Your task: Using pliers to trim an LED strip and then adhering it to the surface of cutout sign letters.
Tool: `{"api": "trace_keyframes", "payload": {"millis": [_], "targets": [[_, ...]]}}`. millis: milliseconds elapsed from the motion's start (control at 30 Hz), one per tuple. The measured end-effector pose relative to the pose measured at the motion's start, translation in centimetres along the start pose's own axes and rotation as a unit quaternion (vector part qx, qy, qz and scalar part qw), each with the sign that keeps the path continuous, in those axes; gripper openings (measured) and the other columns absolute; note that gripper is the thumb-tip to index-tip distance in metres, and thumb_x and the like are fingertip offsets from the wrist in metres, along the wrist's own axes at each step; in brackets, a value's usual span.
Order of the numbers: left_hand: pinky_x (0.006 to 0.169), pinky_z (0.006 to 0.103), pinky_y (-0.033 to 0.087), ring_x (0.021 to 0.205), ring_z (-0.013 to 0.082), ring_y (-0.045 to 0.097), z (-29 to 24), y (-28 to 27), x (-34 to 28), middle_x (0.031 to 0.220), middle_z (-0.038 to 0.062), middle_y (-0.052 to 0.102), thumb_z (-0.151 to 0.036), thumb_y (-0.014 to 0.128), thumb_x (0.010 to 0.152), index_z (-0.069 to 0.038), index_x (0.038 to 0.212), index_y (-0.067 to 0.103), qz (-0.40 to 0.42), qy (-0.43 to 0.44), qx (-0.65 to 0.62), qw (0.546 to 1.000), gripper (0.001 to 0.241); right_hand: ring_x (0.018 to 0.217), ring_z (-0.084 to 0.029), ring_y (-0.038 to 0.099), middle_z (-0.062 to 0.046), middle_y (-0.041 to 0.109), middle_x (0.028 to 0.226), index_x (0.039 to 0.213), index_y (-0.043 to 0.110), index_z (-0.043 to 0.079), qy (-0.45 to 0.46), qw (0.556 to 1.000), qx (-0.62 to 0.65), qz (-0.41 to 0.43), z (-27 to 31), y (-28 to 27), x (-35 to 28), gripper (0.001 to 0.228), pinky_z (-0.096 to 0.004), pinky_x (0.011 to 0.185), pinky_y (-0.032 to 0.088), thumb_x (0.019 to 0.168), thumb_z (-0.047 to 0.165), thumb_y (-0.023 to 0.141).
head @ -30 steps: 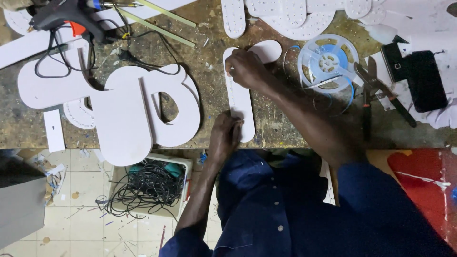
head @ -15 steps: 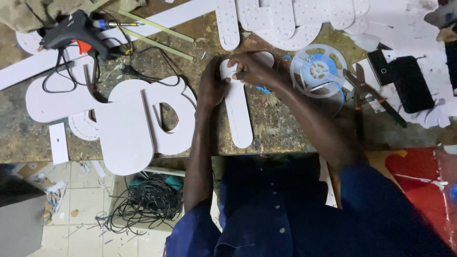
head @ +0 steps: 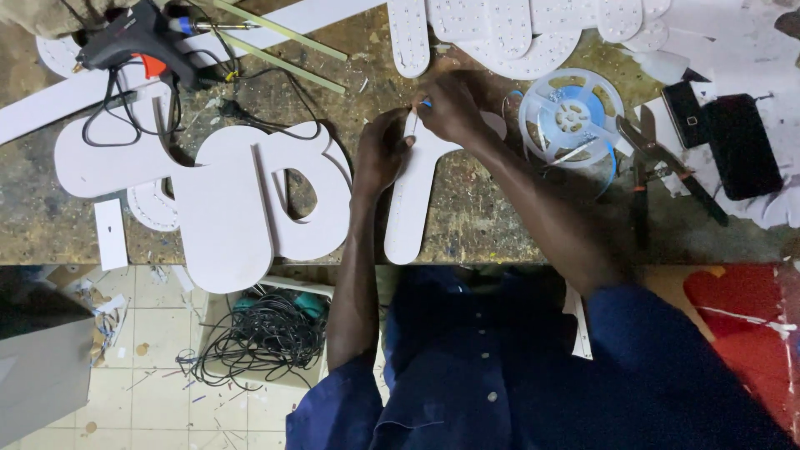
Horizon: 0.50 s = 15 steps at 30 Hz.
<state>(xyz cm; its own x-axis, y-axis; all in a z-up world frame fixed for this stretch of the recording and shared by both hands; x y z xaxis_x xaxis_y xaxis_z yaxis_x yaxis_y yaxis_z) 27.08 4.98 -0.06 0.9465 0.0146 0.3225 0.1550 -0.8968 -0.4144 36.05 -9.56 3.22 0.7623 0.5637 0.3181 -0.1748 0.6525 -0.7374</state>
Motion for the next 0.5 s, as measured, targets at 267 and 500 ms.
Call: {"api": "trace_keyframes", "payload": {"millis": [267,500], "targets": [[0.098,0.0504,0.057,0.117,0.0416,0.074,-5.3,-0.7,-1.8,0.133,0.02,0.079,-0.051,0.059,0.117,-0.004,0.142,0.069,-0.055,0.056,0.014,0.997,0.055,0.099,-0.029,0.086,-0.015,0.088,0.108,0.103,0.088,0.005,0.073,0.995,0.037,0.056,-1.8,0.5,0.4,0.007,-0.051,0.091,0.069,0.101,0.001,0.083],[0.094,0.0507,0.054,0.107,0.0417,0.068,-5.6,0.5,-2.5,0.132,0.018,0.075,-0.005,0.068,0.111,-0.005,0.121,0.085,-0.101,0.114,0.156,0.976,0.02,0.097,-0.029,0.074,-0.005,0.082,0.097,0.096,0.081,0.011,-0.015,0.999,-0.026,-0.015,-2.6,1.7,-0.4,0.012,-0.052,0.085,0.057,0.098,0.0,0.084]]}}
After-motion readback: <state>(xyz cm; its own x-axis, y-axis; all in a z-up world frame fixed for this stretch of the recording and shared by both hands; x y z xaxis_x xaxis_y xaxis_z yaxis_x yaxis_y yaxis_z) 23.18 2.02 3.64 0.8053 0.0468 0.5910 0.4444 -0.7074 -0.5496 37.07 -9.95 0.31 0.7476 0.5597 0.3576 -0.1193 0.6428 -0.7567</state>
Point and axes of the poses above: each hand's wrist, its own x-axis towards the middle knuckle, its own y-axis out of the palm, z = x × y, the point moved 8 cm from there along x, towards the middle knuckle
